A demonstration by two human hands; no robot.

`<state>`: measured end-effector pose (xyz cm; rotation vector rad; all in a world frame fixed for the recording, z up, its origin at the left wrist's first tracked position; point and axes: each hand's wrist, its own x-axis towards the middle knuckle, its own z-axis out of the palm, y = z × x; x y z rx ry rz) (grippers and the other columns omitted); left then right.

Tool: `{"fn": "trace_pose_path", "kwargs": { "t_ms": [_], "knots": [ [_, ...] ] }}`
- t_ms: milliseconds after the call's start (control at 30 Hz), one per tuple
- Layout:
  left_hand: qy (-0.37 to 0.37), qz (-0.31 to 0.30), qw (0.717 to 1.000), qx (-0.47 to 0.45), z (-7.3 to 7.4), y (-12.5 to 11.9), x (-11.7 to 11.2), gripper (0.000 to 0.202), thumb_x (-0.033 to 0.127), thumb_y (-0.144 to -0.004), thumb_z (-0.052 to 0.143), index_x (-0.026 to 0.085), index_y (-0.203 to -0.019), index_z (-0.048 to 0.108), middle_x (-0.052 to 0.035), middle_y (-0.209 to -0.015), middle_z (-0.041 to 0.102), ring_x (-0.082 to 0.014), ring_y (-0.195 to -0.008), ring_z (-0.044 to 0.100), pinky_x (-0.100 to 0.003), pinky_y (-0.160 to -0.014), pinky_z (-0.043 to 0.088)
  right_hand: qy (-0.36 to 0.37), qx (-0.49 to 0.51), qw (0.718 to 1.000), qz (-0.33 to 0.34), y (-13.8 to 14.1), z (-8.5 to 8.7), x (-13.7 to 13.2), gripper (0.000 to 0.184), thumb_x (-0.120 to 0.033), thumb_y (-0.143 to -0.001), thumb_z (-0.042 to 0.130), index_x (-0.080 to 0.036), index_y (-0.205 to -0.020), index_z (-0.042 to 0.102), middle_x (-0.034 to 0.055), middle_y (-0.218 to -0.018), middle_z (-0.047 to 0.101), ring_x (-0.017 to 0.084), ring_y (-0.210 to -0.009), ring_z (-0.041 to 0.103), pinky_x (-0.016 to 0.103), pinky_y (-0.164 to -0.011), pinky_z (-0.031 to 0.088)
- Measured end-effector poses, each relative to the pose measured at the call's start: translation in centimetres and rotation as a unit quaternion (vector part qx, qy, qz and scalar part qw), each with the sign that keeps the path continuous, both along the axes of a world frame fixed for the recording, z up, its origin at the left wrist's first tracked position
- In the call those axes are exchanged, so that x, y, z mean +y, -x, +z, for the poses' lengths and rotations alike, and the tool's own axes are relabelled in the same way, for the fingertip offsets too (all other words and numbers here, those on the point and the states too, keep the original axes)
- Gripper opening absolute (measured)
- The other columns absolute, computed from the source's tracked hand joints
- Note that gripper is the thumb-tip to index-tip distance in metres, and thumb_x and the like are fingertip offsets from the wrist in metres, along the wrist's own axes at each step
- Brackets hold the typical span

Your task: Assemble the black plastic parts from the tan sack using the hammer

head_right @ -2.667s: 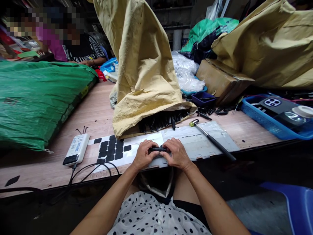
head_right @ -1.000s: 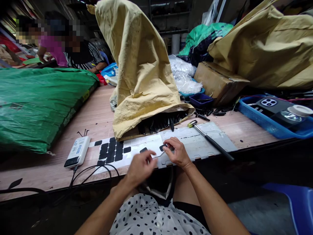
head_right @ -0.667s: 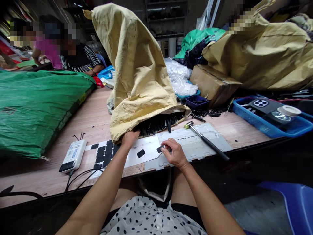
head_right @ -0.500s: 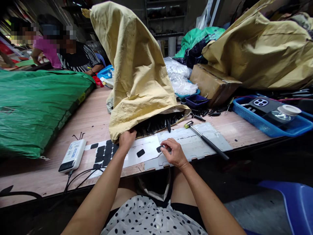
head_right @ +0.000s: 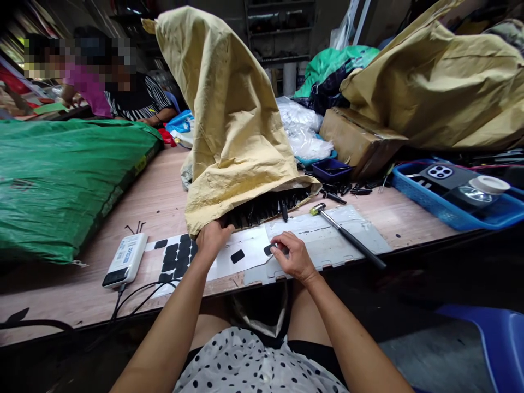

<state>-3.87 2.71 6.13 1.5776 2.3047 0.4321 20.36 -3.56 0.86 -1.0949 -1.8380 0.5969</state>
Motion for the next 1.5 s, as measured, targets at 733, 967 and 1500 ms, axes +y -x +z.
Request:
{"fn": "trace_pose_path", "kwargs": {
  "t_ms": [733,967,1500],
  "knots": [
    [-0.133,-0.288,0.939,-0.135,-4.8,-3.7,-6.2,0.018,0.02,-0.077,0.068,0.023,-0.094,0.064,0.0006,-0.094,0.069,-0.0184,-0.091,0.061,-0.029,-0.081,0.046,-0.002,-0.054,0.999,0.001,0.3,-0.5,0.4,0.023,-0.018,-0.084,0.062,-0.023,-0.107,0.063,0.0027,-0.081,0.058,0.022,-0.083,0.054,0.038,-0.078,0.046],
    [-0.131,-0.286,0.932,-0.181,-4.9,-3.4,-6.1,0.019,0.021,-0.079,0.07,0.023,-0.097,0.066,0.0015,-0.094,0.069,-0.0169,-0.089,0.061,-0.028,-0.08,0.047,0.0,-0.086,0.996,0.009,0.4,-0.4,0.4,0.017,-0.02,-0.086,0.064,-0.023,-0.103,0.064,0.0036,-0.084,0.061,0.023,-0.084,0.053,0.038,-0.078,0.044],
    [-0.147,-0.302,0.923,-0.189,-4.8,-3.2,-6.2,0.021,0.033,-0.085,0.074,0.025,-0.103,0.069,0.0001,-0.099,0.067,-0.0167,-0.092,0.063,-0.026,-0.08,0.048,0.002,-0.088,0.996,0.016,0.7,-0.3,0.4,0.009,-0.03,-0.094,0.059,-0.023,-0.093,0.065,0.0044,-0.083,0.066,0.022,-0.083,0.054,0.038,-0.076,0.044]
  ]
}}
